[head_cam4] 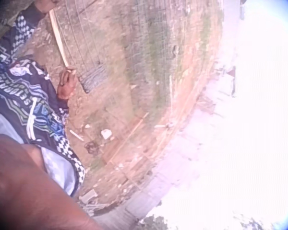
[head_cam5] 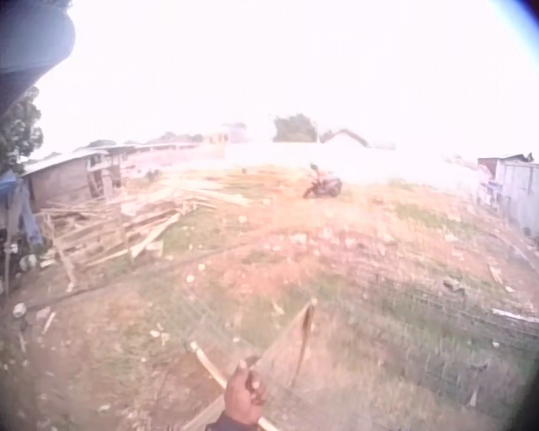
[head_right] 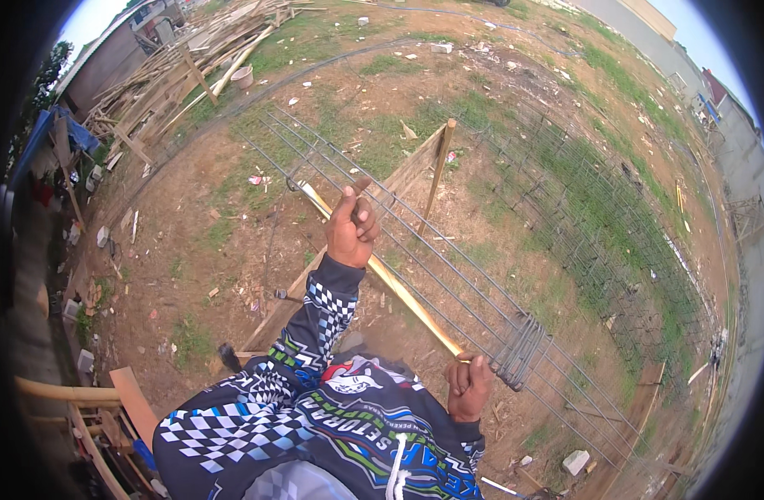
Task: The person assembles a rebar cage by placing a coiled rebar bundle onto a wooden jig, then uses pliers to twist wire ties around the rebar intersections. The person repeatedly positions the bundle, twists ties, and adjusts the cage on the jig throughout the clip.
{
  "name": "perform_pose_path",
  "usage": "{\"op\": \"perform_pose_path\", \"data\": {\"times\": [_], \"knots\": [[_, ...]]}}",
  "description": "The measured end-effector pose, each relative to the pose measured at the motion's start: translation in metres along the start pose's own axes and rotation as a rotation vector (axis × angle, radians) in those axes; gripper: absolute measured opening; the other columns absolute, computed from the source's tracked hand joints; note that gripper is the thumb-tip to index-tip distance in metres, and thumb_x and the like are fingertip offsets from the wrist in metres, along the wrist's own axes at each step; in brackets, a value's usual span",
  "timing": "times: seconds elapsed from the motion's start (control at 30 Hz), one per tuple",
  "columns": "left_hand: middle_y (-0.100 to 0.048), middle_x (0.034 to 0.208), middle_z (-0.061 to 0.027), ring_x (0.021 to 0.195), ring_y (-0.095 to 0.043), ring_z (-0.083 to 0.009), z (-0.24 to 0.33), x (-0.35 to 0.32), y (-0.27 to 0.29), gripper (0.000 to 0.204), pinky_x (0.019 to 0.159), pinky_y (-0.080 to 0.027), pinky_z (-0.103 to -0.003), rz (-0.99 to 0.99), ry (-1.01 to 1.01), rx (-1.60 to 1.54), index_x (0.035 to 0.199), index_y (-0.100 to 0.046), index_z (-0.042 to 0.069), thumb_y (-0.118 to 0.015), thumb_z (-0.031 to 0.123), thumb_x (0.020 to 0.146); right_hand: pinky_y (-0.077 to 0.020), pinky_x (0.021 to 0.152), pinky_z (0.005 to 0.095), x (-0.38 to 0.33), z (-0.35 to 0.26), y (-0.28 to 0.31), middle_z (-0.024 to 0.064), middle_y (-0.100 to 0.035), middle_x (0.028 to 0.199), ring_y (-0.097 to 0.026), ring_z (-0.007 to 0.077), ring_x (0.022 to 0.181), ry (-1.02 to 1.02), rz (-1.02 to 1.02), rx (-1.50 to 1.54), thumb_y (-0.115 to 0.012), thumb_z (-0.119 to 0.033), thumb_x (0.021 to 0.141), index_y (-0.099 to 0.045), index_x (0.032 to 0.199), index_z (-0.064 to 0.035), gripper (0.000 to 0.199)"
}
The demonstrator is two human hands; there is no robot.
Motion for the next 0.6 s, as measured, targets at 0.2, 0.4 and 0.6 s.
{"op": "perform_pose_path", "data": {"times": [0.2, 0.4, 0.6], "knots": [[-0.038, 0.063, 0.0061, 0.047, -0.028, -0.0032, 0.019, 0.015, 0.009, 0.038, 0.041, -0.022, -0.02, -0.031, -0.004, -0.021, 0.124, -0.053, 0.005, -0.048, 0.036, 0.102, -0.0206, 0.043, 0.0242, 0.007, 0.006, -0.009, -0.0061, -0.03, 0.049, -0.023, 0.0046, 0.04, -0.149, -0.045, -0.203, -0.051, -0.026, 0.102, -0.06, 0.095, 0.0027, 0.031], [-0.034, 0.061, 0.0064, 0.046, -0.027, -0.0034, 0.014, 0.017, 0.007, 0.035, 0.04, -0.023, -0.021, 0.0, 0.021, 0.002, 0.124, -0.054, 0.004, -0.051, 0.032, 0.101, -0.0229, 0.043, 0.0242, 0.002, -0.004, 0.002, -0.0051, -0.033, 0.05, -0.027, 0.006, 0.041, -0.146, -0.037, -0.275, -0.049, -0.026, 0.102, -0.06, 0.089, 0.0023, 0.033], [-0.039, 0.063, 0.0049, 0.045, -0.027, -0.0042, 0.025, 0.03, 0.033, 0.02, 0.038, -0.021, -0.021, 0.084, -0.139, -0.005, 0.11, -0.053, 0.011, -0.052, 0.029, 0.101, -0.0427, 0.069, 0.0296, -0.009, -0.018, -0.008, 0.0044, -0.052, 0.069, -0.051, 0.0132, 0.066, -0.047, -0.277, -0.184, -0.047, -0.028, 0.102, -0.062, 0.101, 0.0033, 0.035]]}}
Point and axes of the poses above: each hand's wrist, its own x-axis towards the middle knuckle, its own y-axis out of the back of the hand, z = x × y, the point moved 5 cm from there along x, towards the middle knuckle
